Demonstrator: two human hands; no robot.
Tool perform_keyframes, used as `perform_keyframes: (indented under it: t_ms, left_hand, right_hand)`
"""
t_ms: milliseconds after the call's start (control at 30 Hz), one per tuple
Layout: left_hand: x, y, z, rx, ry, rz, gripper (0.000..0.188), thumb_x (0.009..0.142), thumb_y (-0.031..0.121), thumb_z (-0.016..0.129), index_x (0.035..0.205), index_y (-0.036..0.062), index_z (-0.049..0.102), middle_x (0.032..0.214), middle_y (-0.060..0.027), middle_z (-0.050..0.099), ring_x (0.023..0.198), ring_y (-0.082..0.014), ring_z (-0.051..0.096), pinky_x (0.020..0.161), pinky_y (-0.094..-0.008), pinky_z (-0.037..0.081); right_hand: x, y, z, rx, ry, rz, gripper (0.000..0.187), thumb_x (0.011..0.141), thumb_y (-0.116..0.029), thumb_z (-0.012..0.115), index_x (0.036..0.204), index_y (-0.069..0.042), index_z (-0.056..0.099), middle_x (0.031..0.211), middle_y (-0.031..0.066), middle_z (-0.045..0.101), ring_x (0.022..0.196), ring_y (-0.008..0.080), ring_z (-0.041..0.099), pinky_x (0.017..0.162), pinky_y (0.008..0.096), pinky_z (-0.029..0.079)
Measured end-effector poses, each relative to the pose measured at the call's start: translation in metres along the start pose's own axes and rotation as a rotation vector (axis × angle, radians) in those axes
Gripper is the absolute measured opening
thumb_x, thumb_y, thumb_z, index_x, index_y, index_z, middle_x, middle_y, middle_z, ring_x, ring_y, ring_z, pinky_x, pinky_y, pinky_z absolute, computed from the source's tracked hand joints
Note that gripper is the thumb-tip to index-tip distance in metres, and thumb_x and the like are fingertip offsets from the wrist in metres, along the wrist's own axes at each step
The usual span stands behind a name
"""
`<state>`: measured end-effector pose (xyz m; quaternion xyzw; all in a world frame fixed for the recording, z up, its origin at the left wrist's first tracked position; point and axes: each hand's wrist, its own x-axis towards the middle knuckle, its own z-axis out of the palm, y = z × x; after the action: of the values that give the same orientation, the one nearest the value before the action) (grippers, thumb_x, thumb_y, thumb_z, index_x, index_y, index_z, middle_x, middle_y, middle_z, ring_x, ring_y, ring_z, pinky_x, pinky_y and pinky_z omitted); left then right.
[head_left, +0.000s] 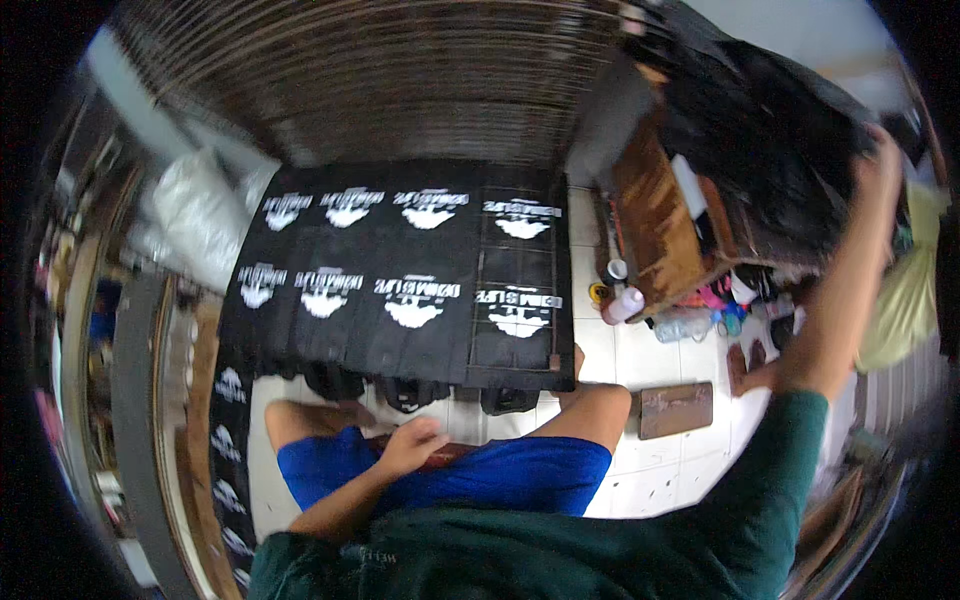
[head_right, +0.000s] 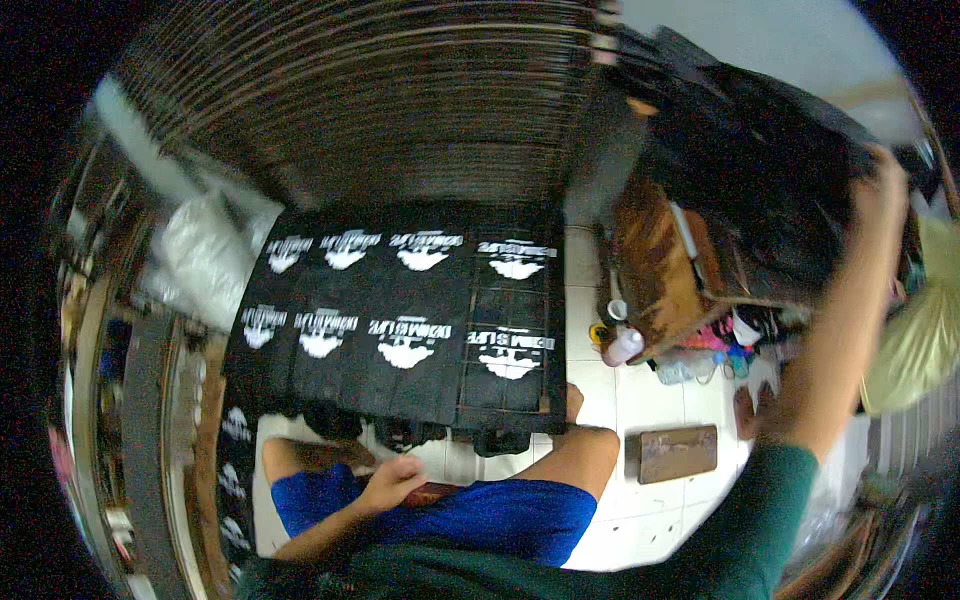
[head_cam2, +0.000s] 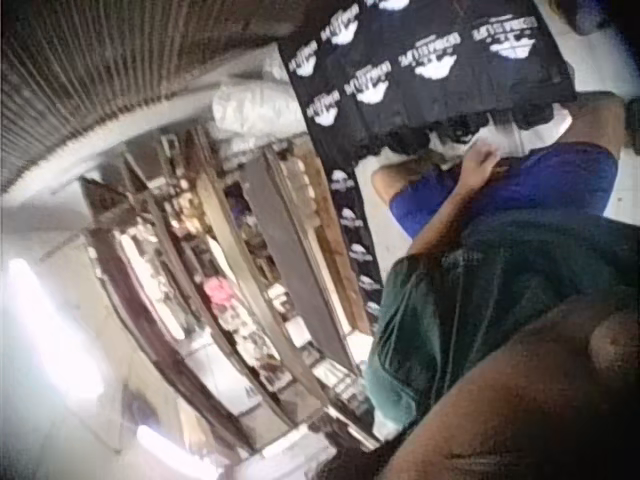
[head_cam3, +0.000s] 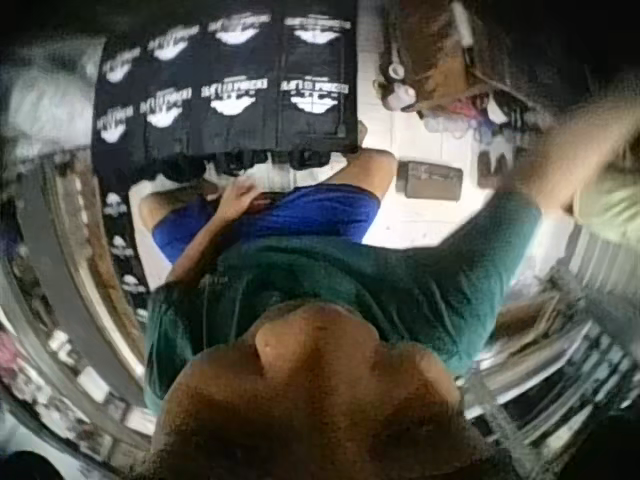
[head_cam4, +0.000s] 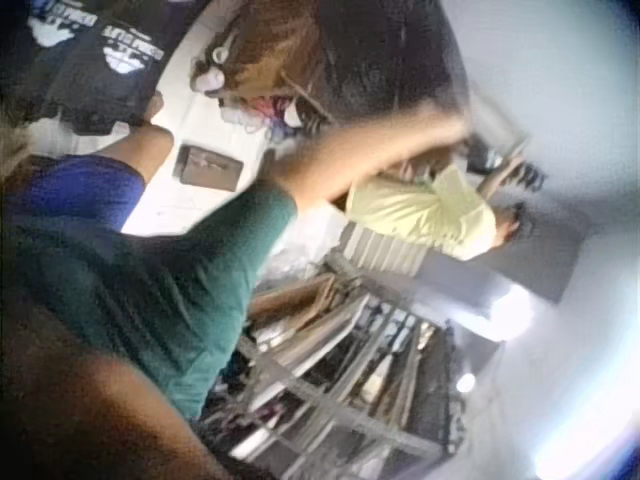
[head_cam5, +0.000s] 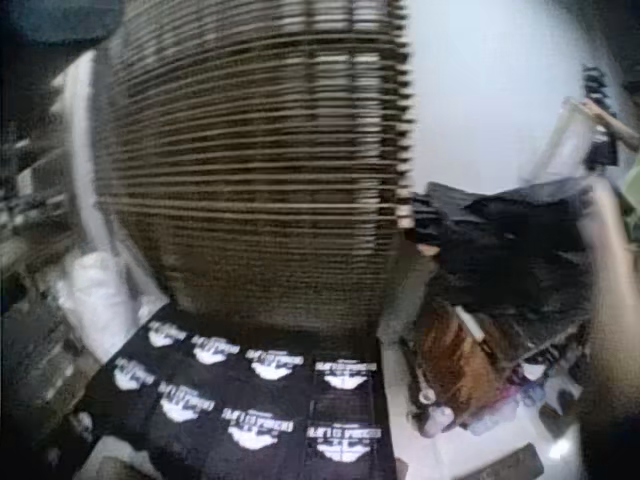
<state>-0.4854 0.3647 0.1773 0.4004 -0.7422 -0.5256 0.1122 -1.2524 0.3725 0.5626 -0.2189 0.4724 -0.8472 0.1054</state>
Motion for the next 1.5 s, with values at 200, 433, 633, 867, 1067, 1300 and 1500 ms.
perform_keyframes:
  t_ms: [200, 433, 633, 867, 1067, 1300, 1500]
  left_hand:
    - [0.064, 0.164, 0.061, -0.847, -0.717, -0.093, 0.07, 0.085, 0.066, 0.033, 0.124, 0.0089, 0.045, 0.112, -0.0093, 0.054, 0.103, -0.0198, 0.051, 0.086, -0.0349, 0.042]
    - [0.043, 0.233, 0.059, -1.86, -1.621, 0.268, 0.118, 0.052, 0.093, 0.016, 0.138, 0.013, 0.028, 0.138, -0.01, 0.035, 0.122, -0.0224, 0.04, 0.095, -0.0427, 0.035]
    - [0.038, 0.15, -0.033, -2.209, -0.999, 0.244, 0.117, 0.054, 0.091, 0.027, 0.14, 0.0124, 0.026, 0.142, -0.0127, 0.03, 0.128, -0.0305, 0.032, 0.105, -0.0476, 0.023]
    - [0.087, 0.118, -0.107, -1.636, -0.576, 0.081, 0.092, 0.073, 0.075, 0.039, 0.134, 0.0074, 0.034, 0.13, -0.0147, 0.045, 0.114, -0.0275, 0.049, 0.095, -0.0456, 0.039]
    - [0.138, 0.115, -0.096, -1.691, -0.661, 0.451, 0.1, 0.068, 0.074, 0.05, 0.138, 0.0075, 0.024, 0.135, -0.0184, 0.037, 0.113, -0.0315, 0.048, 0.092, -0.0448, 0.043]
    - [0.245, 0.086, -0.009, -1.01, -0.135, -0.201, 0.069, 0.075, 0.008, 0.07, 0.128, -0.0033, 0.028, 0.115, -0.0123, 0.053, 0.103, -0.0201, 0.053, 0.087, -0.0304, 0.044]
    - [0.351, 0.012, 0.056, -0.727, 0.109, -0.06, 0.056, 0.078, -0.005, 0.059, 0.125, 0.0008, 0.027, 0.11, -0.012, 0.057, 0.1, -0.0195, 0.054, 0.09, -0.0315, 0.042]
  right_hand:
    - [-0.117, -0.074, 0.043, -0.299, -0.12, -0.183, 0.039, 0.069, -0.008, 0.052, 0.106, -0.001, 0.045, 0.099, 0.0114, 0.052, 0.089, 0.024, 0.054, 0.078, 0.0351, 0.044]
    - [-0.363, -0.075, 0.111, -0.553, -0.293, -0.059, 0.065, 0.065, -0.013, 0.048, 0.127, -0.001, 0.038, 0.117, 0.014, 0.049, 0.103, 0.0263, 0.052, 0.091, 0.0375, 0.043]
    - [-0.437, 0.045, 0.164, -0.454, -0.37, 0.306, 0.074, 0.06, -0.014, 0.046, 0.132, 0.002, 0.035, 0.124, 0.0152, 0.049, 0.11, 0.0263, 0.05, 0.099, 0.037, 0.037]
    - [-0.384, 0.162, 0.225, -0.208, -0.635, 0.735, 0.073, 0.057, -0.008, 0.046, 0.129, 0.002, 0.037, 0.113, 0.0169, 0.054, 0.098, 0.026, 0.057, 0.089, 0.0342, 0.047]
    - [-0.355, 0.182, 0.19, -0.189, -0.584, 0.493, 0.082, 0.056, -0.004, 0.05, 0.135, -0.002, 0.03, 0.126, 0.017, 0.046, 0.113, 0.03, 0.049, 0.098, 0.0394, 0.04]
    - [-0.334, 0.371, 0.05, -0.39, -0.426, 0.703, 0.079, 0.068, 0.015, 0.045, 0.14, -0.007, 0.022, 0.134, 0.0116, 0.039, 0.121, 0.0253, 0.039, 0.103, 0.0331, 0.027]
    - [-0.308, 0.519, 0.017, -0.434, -0.277, 0.687, 0.08, 0.069, 0.012, 0.042, 0.142, -0.008, 0.015, 0.136, 0.0113, 0.037, 0.121, 0.0236, 0.039, 0.1, 0.0316, 0.03]
